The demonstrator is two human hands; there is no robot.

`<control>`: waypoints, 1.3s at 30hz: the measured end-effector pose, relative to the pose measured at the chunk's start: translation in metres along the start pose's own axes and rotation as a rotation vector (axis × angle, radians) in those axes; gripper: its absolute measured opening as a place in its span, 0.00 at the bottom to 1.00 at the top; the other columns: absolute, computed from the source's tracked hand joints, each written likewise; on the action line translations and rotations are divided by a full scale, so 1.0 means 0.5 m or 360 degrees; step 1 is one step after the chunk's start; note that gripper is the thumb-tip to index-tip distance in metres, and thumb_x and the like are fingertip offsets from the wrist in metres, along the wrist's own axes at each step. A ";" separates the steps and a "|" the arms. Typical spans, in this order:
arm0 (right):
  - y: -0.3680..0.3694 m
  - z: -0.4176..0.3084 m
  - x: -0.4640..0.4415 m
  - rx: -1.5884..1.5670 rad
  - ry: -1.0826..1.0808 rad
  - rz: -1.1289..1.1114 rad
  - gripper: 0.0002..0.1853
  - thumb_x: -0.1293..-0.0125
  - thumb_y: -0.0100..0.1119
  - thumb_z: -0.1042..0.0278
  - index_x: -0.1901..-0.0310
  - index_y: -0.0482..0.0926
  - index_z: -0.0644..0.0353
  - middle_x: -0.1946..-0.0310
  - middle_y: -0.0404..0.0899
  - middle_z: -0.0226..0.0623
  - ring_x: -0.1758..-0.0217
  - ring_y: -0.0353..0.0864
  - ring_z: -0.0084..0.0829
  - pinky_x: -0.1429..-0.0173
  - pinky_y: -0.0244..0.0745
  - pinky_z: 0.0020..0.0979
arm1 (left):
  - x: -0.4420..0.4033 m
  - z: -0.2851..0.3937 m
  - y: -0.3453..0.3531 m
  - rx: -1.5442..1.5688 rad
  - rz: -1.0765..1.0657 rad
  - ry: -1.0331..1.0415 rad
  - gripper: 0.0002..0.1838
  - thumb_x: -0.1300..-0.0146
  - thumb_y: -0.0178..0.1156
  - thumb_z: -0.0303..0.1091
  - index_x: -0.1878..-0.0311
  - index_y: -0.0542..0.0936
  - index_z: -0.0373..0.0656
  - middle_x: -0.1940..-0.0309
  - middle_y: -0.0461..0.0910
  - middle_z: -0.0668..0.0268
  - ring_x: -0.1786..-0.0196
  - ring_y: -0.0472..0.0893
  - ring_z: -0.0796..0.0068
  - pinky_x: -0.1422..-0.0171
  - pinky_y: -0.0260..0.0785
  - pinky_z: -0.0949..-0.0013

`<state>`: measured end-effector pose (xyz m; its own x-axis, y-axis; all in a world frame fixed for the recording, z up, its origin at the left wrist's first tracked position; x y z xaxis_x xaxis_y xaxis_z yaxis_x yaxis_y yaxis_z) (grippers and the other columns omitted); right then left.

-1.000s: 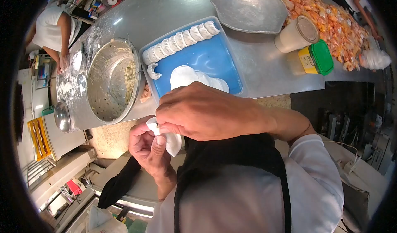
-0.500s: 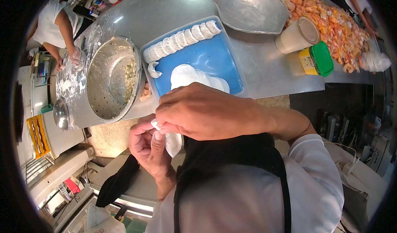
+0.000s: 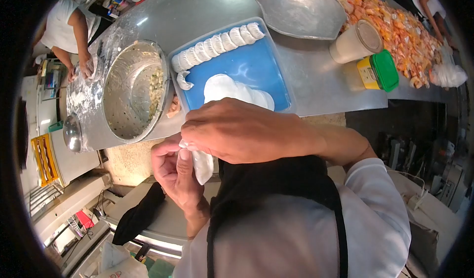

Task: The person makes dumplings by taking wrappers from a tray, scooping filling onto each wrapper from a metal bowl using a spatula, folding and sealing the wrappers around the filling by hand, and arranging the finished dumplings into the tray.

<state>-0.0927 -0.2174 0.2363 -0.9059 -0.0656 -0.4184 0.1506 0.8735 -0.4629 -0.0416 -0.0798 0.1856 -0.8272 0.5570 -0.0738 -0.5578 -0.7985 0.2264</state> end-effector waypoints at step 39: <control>0.035 0.077 0.060 -0.0126 0.0447 0.0376 0.24 0.41 0.66 0.80 0.43 0.74 0.68 0.52 0.81 0.50 0.52 0.83 0.51 0.52 0.78 0.43 | -0.038 -0.044 -0.003 -0.0298 -0.0058 0.0261 0.14 0.35 0.66 0.17 0.47 0.78 0.32 0.47 0.77 0.55 0.46 0.80 0.67 0.43 0.76 0.68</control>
<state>-0.1018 -0.2226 0.1856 -0.9247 0.2676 -0.2706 0.3474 0.8840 -0.3129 -0.0262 -0.0943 0.1652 -0.7978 0.5537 -0.2388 -0.5774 -0.8156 0.0380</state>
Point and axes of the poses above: each hand's wrist, its own x-axis away from the middle knuckle, its own y-axis out of the palm, z = x × y, the point moved 8 cm from there along -x, towards the middle knuckle
